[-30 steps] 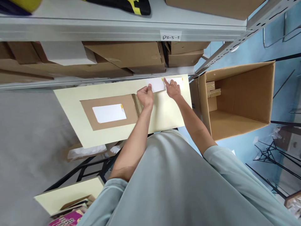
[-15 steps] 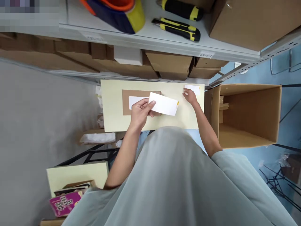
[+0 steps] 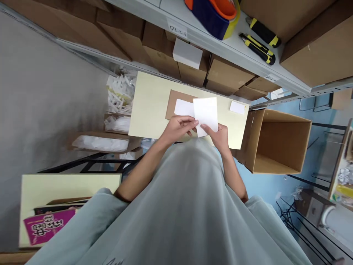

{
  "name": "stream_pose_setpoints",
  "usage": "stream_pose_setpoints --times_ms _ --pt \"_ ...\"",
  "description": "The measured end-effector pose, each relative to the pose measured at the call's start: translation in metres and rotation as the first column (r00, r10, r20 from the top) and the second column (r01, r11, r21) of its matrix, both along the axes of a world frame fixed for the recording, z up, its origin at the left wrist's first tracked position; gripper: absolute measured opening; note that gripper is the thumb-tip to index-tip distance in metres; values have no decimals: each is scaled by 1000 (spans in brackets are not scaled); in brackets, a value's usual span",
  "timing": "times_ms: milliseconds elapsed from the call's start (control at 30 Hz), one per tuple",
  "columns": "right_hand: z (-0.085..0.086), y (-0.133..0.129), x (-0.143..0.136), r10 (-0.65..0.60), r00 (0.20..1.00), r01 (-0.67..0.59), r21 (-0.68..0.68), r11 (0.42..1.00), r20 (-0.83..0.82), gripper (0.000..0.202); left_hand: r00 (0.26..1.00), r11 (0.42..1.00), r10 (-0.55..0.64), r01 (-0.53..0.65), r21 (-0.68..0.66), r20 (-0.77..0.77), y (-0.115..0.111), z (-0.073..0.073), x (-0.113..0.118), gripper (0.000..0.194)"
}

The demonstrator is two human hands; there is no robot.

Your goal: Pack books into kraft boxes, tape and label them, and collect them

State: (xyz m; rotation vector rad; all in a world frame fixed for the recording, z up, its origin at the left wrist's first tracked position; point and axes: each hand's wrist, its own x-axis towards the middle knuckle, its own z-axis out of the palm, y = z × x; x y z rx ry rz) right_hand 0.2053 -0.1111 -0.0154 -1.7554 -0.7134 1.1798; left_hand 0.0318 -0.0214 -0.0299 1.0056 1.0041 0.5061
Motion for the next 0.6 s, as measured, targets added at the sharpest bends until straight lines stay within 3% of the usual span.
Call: stream_pose_setpoints --times_ms 167,267,400,600 --pt "23 18 -34 -69 997 67 40 997 38 54 994 995 88 -85 -50 62 -26 12 -37 32" --pt "33 20 -50 -66 995 64 42 997 70 52 990 994 110 -108 -23 92 -25 24 -54 26" --pt "41 19 -69 -51 993 47 39 998 110 53 993 997 38 -45 58 110 -16 36 -73 26" --pt "43 19 -91 -69 981 60 51 997 184 50 987 989 140 -136 -53 79 -16 24 -93 23"
